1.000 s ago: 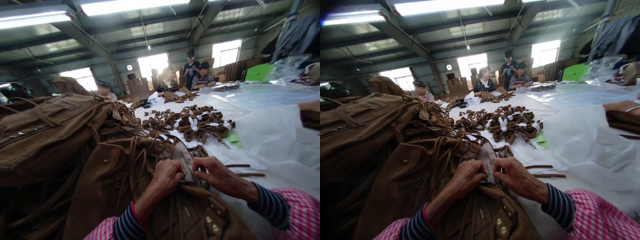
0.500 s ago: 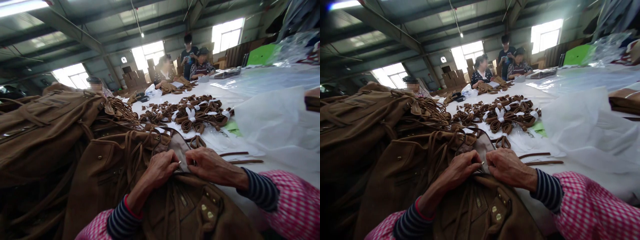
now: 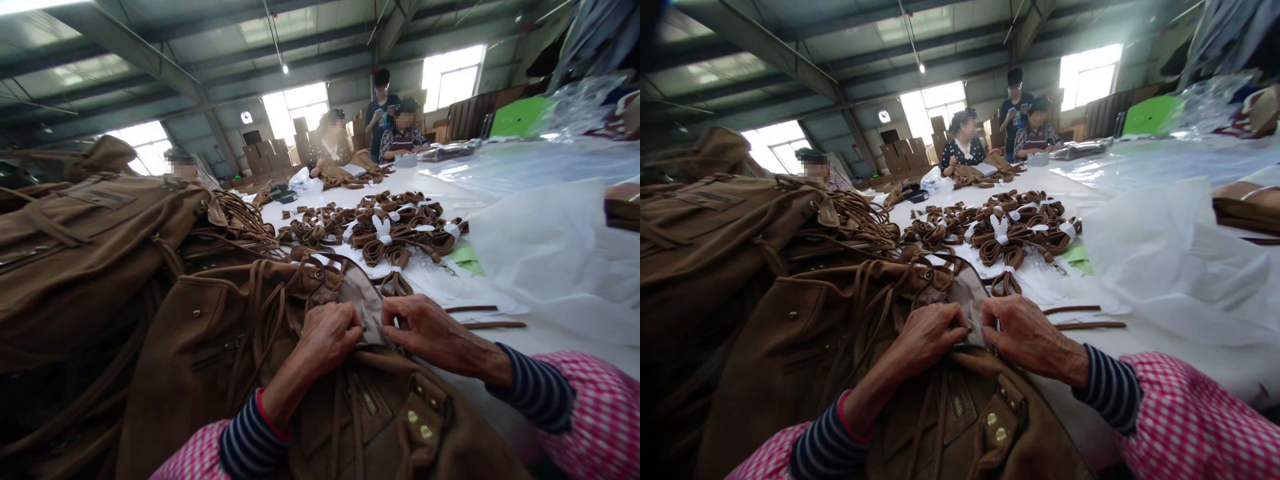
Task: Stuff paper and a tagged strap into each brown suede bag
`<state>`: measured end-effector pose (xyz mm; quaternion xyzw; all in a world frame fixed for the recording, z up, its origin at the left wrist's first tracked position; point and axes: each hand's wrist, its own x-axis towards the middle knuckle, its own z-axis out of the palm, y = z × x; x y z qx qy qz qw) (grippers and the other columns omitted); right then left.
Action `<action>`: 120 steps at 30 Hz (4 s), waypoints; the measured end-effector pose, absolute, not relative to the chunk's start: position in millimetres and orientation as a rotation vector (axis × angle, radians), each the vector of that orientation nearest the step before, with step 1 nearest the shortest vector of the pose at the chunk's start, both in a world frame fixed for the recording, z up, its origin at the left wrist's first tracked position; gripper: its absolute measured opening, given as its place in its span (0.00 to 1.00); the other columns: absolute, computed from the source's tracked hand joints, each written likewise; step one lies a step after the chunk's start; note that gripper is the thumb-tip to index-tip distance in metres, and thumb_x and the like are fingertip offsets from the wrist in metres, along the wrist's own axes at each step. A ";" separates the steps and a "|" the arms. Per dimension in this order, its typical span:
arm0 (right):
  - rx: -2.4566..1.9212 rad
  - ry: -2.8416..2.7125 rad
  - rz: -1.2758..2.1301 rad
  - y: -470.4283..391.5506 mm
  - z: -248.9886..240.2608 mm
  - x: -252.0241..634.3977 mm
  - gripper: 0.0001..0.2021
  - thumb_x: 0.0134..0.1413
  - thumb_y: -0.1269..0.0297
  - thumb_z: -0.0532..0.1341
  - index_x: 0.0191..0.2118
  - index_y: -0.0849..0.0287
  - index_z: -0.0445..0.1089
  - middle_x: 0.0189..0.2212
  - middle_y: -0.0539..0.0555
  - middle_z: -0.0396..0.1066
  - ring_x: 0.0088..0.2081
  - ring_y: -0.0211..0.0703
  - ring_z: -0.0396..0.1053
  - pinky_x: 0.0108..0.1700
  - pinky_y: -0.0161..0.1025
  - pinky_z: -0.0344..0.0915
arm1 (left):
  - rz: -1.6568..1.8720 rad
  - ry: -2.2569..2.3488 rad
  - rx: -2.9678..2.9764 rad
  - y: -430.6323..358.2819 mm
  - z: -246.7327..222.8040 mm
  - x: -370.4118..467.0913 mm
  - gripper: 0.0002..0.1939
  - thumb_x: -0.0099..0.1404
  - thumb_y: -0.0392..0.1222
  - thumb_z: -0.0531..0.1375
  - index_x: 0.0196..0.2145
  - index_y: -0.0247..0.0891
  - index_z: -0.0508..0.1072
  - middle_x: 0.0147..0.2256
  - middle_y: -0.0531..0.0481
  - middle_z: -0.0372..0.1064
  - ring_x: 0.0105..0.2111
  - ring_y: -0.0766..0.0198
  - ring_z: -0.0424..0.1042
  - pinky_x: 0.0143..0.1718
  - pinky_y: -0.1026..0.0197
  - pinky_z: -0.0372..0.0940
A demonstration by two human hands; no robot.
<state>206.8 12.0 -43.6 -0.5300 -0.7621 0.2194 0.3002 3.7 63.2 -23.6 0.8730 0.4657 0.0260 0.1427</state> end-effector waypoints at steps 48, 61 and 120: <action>-1.366 -1.980 0.605 31.2 -44.5 184.7 0.04 0.52 0.70 0.62 0.28 0.59 0.71 0.23 0.48 0.70 0.28 0.39 0.67 0.32 0.35 0.56 | 0.255 1.237 2.393 60.4 -25.4 -11.4 0.06 0.68 0.41 0.57 0.40 0.42 0.74 0.38 0.52 0.76 0.43 0.59 0.73 0.42 0.60 0.59; -1.134 -1.937 0.596 40.5 -55.0 176.9 0.07 0.50 0.74 0.61 0.25 0.59 0.65 0.21 0.45 0.65 0.25 0.35 0.61 0.30 0.34 0.53 | 0.183 1.275 2.413 62.9 -19.2 -6.7 0.07 0.66 0.43 0.59 0.36 0.44 0.77 0.31 0.54 0.76 0.35 0.59 0.74 0.32 0.62 0.55; -1.260 -1.739 1.076 55.6 -69.8 167.1 0.03 0.45 0.67 0.63 0.26 0.61 0.72 0.20 0.45 0.63 0.26 0.35 0.57 0.26 0.32 0.50 | 0.371 1.590 2.205 58.4 -34.9 -7.5 0.09 0.67 0.42 0.57 0.31 0.40 0.74 0.30 0.51 0.74 0.35 0.60 0.72 0.33 0.61 0.53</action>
